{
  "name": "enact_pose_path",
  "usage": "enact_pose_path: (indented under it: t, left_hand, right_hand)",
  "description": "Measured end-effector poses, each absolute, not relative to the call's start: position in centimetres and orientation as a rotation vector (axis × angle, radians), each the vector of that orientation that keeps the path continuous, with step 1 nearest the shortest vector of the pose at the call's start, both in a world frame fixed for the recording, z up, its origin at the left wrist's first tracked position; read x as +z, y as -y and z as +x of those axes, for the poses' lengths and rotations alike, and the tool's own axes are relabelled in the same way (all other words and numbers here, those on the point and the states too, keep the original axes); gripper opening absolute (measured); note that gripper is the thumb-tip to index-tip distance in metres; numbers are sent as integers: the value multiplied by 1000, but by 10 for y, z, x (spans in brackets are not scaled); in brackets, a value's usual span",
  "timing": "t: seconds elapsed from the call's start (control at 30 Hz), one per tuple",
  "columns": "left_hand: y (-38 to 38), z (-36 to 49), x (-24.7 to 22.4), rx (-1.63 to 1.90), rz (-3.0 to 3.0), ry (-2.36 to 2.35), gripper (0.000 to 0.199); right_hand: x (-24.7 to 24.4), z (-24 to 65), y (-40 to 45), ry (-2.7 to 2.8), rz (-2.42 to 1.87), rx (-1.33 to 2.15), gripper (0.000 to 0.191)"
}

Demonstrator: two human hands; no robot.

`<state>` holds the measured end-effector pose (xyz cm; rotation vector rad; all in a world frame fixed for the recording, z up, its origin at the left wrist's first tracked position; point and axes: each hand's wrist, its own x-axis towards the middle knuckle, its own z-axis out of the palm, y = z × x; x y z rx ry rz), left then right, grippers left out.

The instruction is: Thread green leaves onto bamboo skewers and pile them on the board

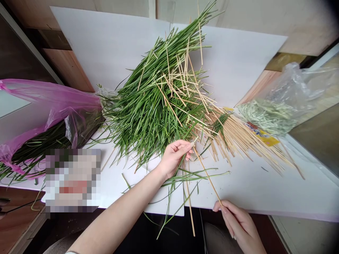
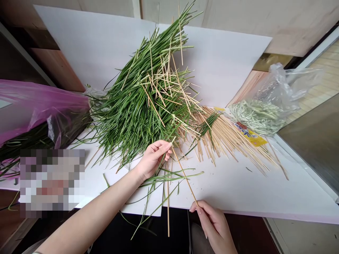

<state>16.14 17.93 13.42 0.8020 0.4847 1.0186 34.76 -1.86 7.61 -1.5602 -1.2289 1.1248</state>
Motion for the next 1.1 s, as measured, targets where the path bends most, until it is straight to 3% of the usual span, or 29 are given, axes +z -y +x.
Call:
enact_pose_path:
  t: [1.1]
  left_hand:
    - [-181, 159, 132, 1080, 889, -549, 24]
  right_hand:
    - [80, 346, 18, 1226, -1550, 1119, 50]
